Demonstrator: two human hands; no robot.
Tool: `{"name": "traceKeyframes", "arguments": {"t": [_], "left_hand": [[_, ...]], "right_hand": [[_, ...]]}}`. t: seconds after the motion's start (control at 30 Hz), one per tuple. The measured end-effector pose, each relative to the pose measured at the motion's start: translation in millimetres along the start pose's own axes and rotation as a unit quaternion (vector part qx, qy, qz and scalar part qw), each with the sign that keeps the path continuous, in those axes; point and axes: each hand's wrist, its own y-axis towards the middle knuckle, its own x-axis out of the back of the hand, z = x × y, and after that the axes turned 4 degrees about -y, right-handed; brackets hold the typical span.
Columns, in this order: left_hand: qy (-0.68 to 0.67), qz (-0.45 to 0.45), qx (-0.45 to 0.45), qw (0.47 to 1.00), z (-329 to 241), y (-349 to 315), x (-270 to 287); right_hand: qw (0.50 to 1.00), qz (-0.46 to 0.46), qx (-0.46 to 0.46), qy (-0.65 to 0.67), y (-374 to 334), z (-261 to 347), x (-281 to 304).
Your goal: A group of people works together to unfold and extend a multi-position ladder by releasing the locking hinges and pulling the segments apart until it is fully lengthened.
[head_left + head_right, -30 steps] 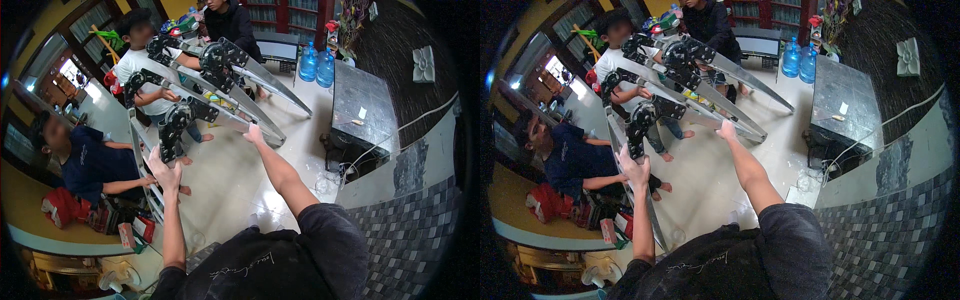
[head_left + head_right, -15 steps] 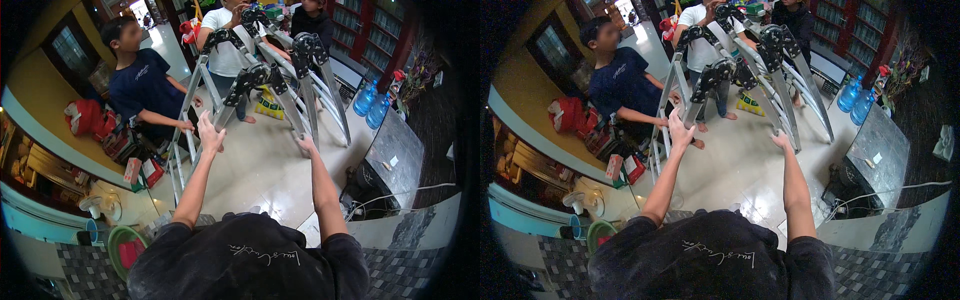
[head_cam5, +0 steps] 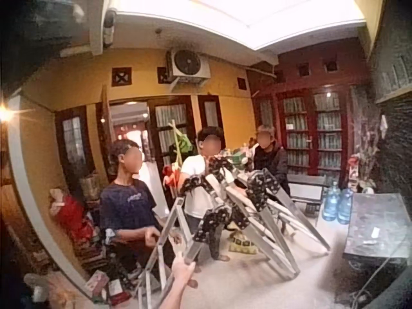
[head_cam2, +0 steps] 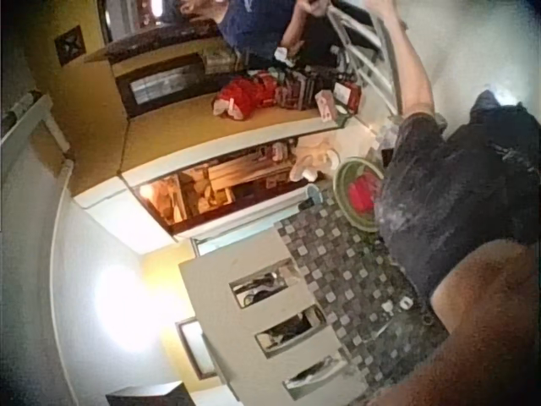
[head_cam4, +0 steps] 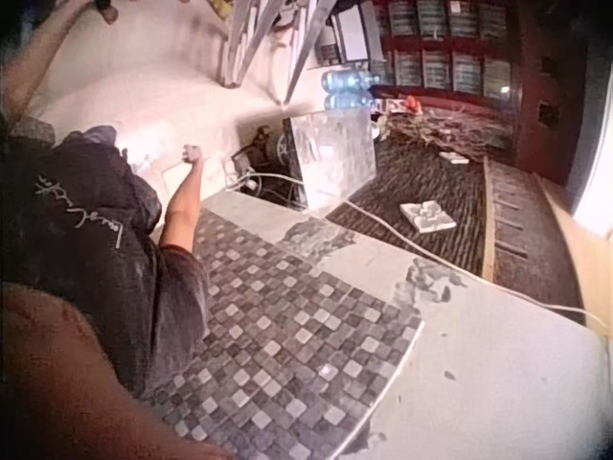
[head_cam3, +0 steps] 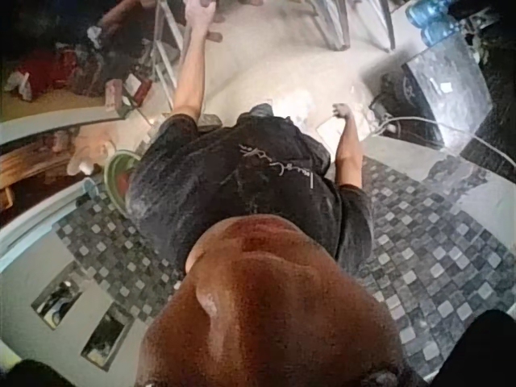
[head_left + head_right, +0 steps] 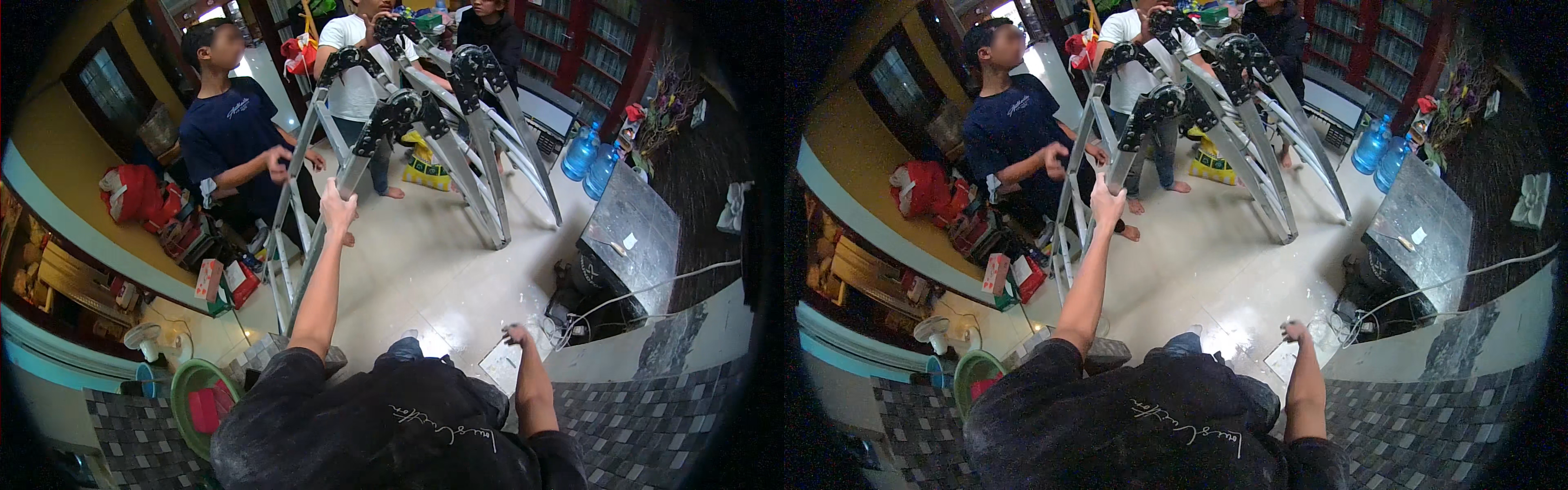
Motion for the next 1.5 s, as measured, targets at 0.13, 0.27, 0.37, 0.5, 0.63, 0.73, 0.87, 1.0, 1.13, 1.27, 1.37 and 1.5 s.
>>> {"name": "traceKeyframes", "arguments": {"t": [0.13, 0.27, 0.37, 0.5, 0.63, 0.73, 0.87, 1.0, 1.13, 1.27, 1.37, 1.5], "left_hand": [[-0.011, 0.008, 0.022, 1.0, -3, -1, 1], [-0.01, 0.012, 0.018, 1.0, -1, 2, 2], [-0.007, 0.006, 0.006, 1.0, 0, 3, 1], [-0.003, 0.002, 0.0, 1.0, 2, 2, -1], [0.011, 0.003, 0.008, 1.0, 3, 1, -1], [0.021, 0.001, 0.005, 1.0, 7, 3, 1], [0.007, 0.004, 0.015, 1.0, 11, 1, 3], [0.012, 0.002, 0.007, 1.0, 11, 0, 4], [0.003, 0.006, -0.007, 1.0, 8, 2, 5], [-0.011, 0.002, -0.013, 1.0, 6, 1, 5], [0.004, 0.005, -0.02, 1.0, 5, 2, 7], [0.021, 0.009, -0.009, 1.0, 3, 2, 6]], "right_hand": [[0.997, -0.02, -0.059, 0.052, -40, -63, -15], [0.992, -0.027, -0.063, 0.105, -64, -101, -31], [0.988, -0.014, -0.06, 0.145, -75, -117, -37], [0.984, -0.024, -0.074, 0.161, -82, -126, -37], [0.982, -0.051, -0.093, 0.156, -82, -125, -33], [0.98, -0.058, -0.092, 0.165, -79, -121, -30], [0.981, -0.057, -0.085, 0.164, -76, -117, -28], [0.985, -0.049, -0.073, 0.146, -69, -116, -29], [0.983, -0.036, -0.084, 0.159, -64, -120, -30], [0.982, -0.044, -0.093, 0.155, -62, -128, -32], [0.982, -0.033, -0.075, 0.168, -64, -134, -35], [0.979, -0.044, -0.084, 0.178, -74, -138, -35]]}}
